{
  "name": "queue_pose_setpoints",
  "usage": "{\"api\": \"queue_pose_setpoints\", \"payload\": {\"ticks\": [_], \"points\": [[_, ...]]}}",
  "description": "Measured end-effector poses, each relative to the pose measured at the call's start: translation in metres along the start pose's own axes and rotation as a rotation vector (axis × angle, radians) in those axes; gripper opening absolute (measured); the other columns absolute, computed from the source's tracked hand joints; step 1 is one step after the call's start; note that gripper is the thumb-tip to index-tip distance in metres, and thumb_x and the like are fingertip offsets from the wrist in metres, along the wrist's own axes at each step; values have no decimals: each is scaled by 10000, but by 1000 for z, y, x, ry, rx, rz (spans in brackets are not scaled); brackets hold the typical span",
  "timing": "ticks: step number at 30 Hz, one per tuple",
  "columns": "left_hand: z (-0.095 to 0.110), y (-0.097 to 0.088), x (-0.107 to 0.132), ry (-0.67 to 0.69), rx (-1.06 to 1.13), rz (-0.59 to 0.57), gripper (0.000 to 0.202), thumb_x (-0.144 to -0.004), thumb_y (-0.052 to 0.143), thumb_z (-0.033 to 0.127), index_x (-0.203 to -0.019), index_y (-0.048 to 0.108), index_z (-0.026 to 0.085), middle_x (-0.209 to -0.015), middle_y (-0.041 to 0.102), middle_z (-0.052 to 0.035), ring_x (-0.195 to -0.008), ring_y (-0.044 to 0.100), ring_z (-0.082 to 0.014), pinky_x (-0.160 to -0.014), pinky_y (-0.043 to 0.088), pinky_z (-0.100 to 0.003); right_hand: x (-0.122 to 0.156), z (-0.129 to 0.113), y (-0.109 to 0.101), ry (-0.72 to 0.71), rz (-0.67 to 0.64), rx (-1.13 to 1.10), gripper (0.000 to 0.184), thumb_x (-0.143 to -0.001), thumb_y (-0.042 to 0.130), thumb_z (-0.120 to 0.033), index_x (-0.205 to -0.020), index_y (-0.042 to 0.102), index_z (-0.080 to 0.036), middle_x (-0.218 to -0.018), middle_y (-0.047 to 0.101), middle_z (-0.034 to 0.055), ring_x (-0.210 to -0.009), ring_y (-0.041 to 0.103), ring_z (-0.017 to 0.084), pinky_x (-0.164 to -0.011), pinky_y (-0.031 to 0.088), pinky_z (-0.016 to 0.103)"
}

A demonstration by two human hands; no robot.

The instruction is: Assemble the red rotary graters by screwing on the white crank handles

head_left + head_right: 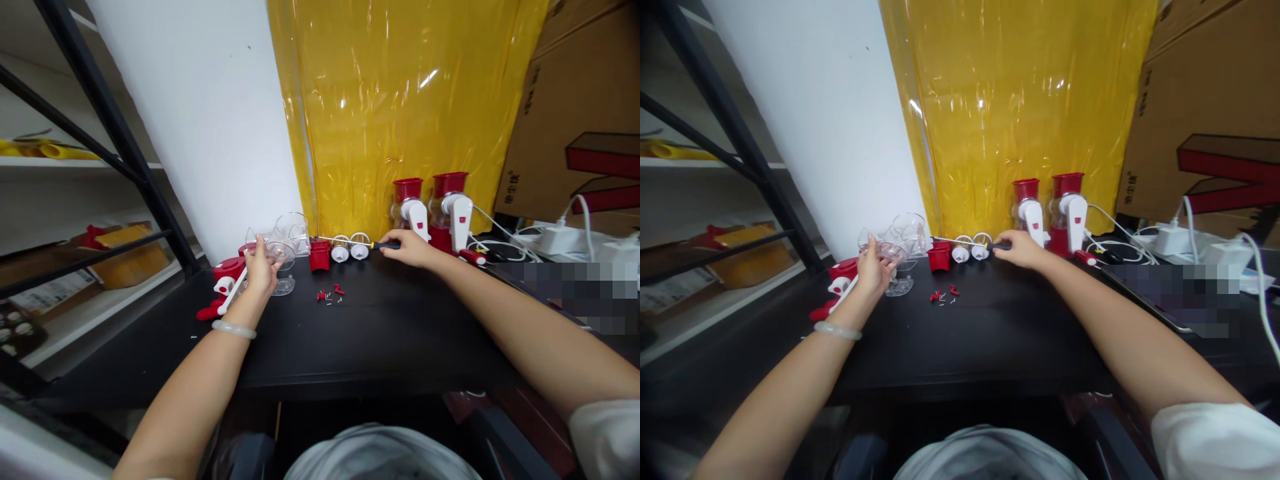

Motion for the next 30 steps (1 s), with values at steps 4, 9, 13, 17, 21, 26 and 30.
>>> {"api": "queue_pose_setpoints", "payload": {"ticks": [4,9,13,17,21,26,30], "points": [[-1,3,1,-25,13,-25,362,-873,687,523,-867,529,198,-800,677,-13,-783,730,-159,-922,589,-430,0,6,-21,82,45,-102,222,-698,693,-353,-841,749,-192,-883,753,59,-839,689,236,-845,533,383],[-6,4,0,-67,0,-58,349,-878,692,508,-906,522,205,-866,698,-17,-794,734,-158,-926,588,-475,2,3,-31,80,29,-244,219,-656,755,-376,-797,765,-209,-819,746,50,-801,688,231,-853,542,405],[-11,3,0,-87,-32,-85,352,-878,693,509,-962,519,215,-940,702,-39,-838,739,-171,-902,604,-446,2,-3,-27,57,-19,-266,187,-648,765,-352,-778,776,-218,-808,748,51,-795,690,230,-862,542,414],[-13,3,-1,-85,-46,-116,367,-860,714,512,-970,524,218,-972,702,-59,-864,742,-193,-878,613,-427,2,-5,-24,65,-40,-244,183,-654,752,-337,-788,777,-214,-825,753,55,-814,698,232,-871,540,413],[-16,5,-1,-106,-78,-120,384,-856,709,533,-951,527,208,-930,701,-58,-842,743,-199,-858,613,-426,3,-5,-23,69,-49,-229,200,-650,743,-338,-797,775,-206,-846,762,57,-839,703,236,-898,534,415],[-19,8,3,-129,-129,-134,391,-861,697,547,-958,547,200,-876,702,-42,-837,740,-194,-835,612,-392,3,-8,-23,58,-63,-231,216,-645,750,-341,-806,782,-201,-844,762,59,-842,709,237,-889,545,403],[-20,8,3,-131,-142,-141,402,-851,709,548,-1003,568,203,-899,707,-41,-813,735,-187,-827,611,-393,3,-10,-26,47,-57,-235,248,-648,777,-365,-838,799,-207,-870,771,61,-858,713,243,-907,545,415]]}}
Point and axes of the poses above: each hand's wrist, its own x-axis away from the middle knuckle, its own y-axis out of the palm, z = x × y, the point moved 10 cm from there along -x, towards the middle knuckle
